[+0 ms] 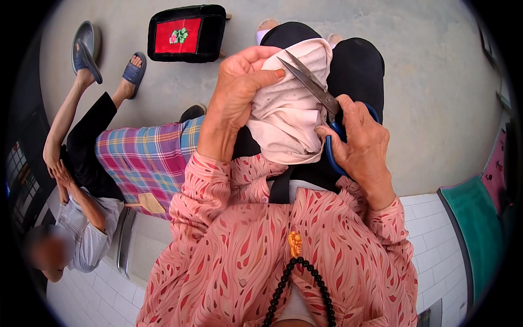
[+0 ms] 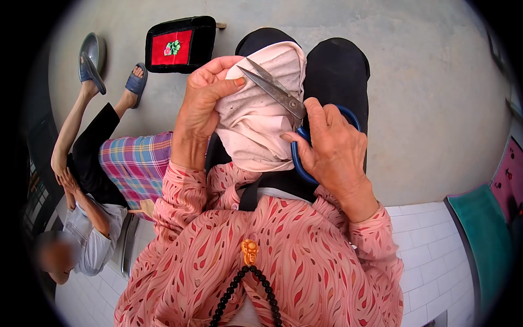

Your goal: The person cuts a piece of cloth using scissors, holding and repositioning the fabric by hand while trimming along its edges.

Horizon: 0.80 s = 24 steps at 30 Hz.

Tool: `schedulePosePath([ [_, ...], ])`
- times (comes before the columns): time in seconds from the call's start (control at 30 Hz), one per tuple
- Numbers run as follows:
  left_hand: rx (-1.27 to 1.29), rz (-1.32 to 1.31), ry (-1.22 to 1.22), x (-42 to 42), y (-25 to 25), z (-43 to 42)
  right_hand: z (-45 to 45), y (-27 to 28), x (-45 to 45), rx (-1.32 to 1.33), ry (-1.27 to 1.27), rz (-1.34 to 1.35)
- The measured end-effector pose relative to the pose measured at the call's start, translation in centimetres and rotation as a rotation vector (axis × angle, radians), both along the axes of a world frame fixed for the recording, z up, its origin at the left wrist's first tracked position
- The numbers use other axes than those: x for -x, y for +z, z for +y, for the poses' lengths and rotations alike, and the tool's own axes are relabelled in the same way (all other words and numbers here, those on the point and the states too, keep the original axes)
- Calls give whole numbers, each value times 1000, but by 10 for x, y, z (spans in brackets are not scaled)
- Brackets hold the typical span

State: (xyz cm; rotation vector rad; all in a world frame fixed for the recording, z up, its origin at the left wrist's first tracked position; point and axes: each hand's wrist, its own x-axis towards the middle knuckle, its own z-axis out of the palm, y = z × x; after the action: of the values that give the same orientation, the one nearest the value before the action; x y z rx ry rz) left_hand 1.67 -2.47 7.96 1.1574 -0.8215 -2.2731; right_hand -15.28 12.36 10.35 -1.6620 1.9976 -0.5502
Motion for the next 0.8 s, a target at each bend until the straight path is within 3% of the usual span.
schedulePosePath([
  [0.57,10,-23,54,0,1,2,-4,0,1,-12,36,82],
  [0.8,8,-44,34,-3,2,2,-6,-1,5,123,-125,-163],
])
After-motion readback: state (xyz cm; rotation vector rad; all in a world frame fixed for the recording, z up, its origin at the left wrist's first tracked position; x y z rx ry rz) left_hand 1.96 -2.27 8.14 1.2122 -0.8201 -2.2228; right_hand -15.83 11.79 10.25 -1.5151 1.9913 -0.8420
